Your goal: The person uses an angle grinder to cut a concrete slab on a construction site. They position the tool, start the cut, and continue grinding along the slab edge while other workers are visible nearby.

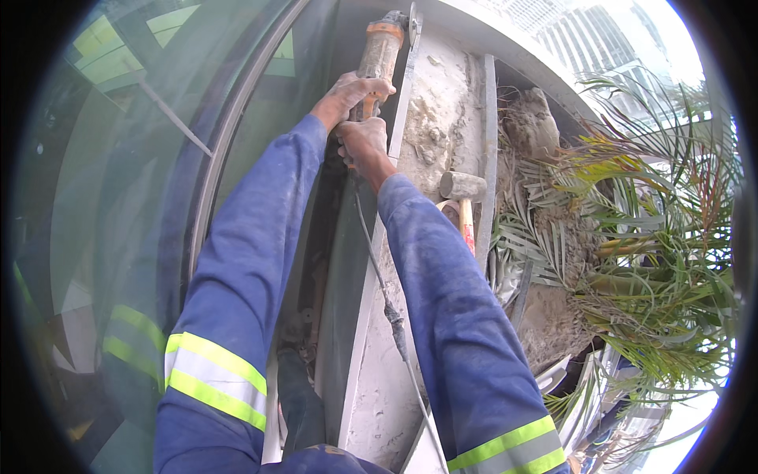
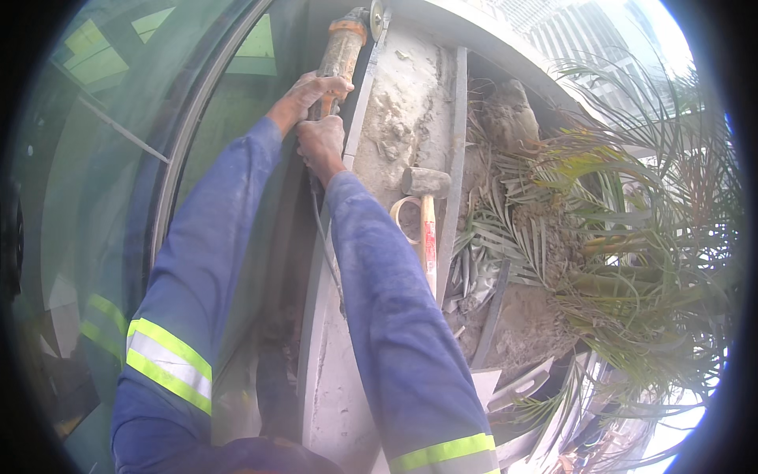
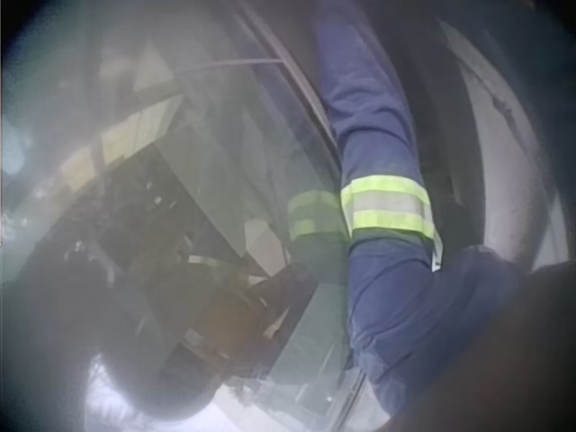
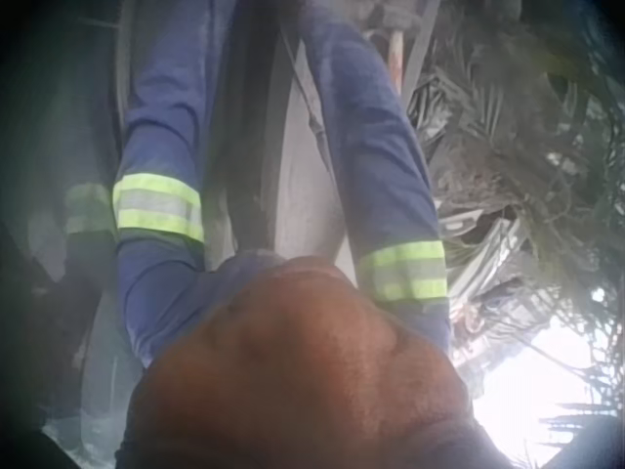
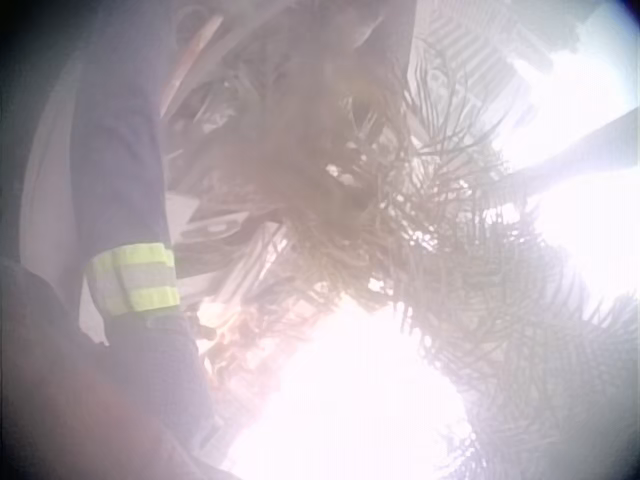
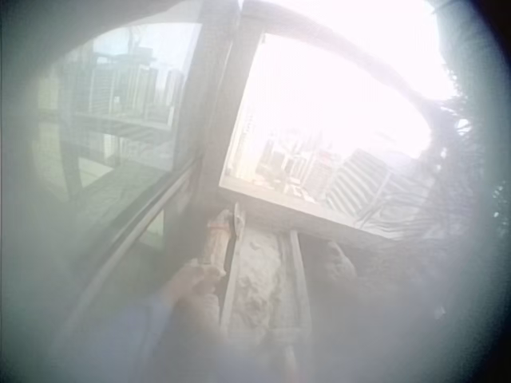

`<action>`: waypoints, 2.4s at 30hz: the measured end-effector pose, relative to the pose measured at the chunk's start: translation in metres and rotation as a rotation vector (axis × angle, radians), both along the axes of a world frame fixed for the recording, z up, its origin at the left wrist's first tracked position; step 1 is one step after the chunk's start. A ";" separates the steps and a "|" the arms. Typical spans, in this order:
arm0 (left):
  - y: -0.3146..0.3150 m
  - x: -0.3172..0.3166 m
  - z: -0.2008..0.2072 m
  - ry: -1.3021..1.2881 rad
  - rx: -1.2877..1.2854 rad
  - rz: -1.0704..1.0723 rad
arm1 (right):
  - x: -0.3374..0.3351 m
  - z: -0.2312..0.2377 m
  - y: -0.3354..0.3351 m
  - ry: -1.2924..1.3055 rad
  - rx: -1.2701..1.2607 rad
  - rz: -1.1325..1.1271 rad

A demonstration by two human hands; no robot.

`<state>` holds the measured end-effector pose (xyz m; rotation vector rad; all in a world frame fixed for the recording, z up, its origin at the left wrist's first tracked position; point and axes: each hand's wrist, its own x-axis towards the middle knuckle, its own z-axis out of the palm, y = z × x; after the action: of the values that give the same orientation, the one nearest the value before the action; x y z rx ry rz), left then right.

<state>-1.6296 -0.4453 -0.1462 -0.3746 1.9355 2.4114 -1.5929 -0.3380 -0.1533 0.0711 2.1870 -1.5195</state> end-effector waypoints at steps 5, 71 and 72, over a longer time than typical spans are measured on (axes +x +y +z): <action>-0.004 0.002 -0.005 -0.011 0.027 0.030 | 0.007 0.005 -0.002 -0.031 0.018 0.008; 0.004 -0.007 0.008 -0.043 -0.024 0.027 | -0.006 0.006 0.004 -0.078 -0.069 0.008; 0.002 -0.006 0.009 -0.042 -0.032 0.013 | -0.004 0.010 0.003 -0.068 -0.045 0.016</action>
<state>-1.6353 -0.4436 -0.1375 -0.4367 1.9628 2.3627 -1.5969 -0.3347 -0.1431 0.0897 2.0948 -1.5342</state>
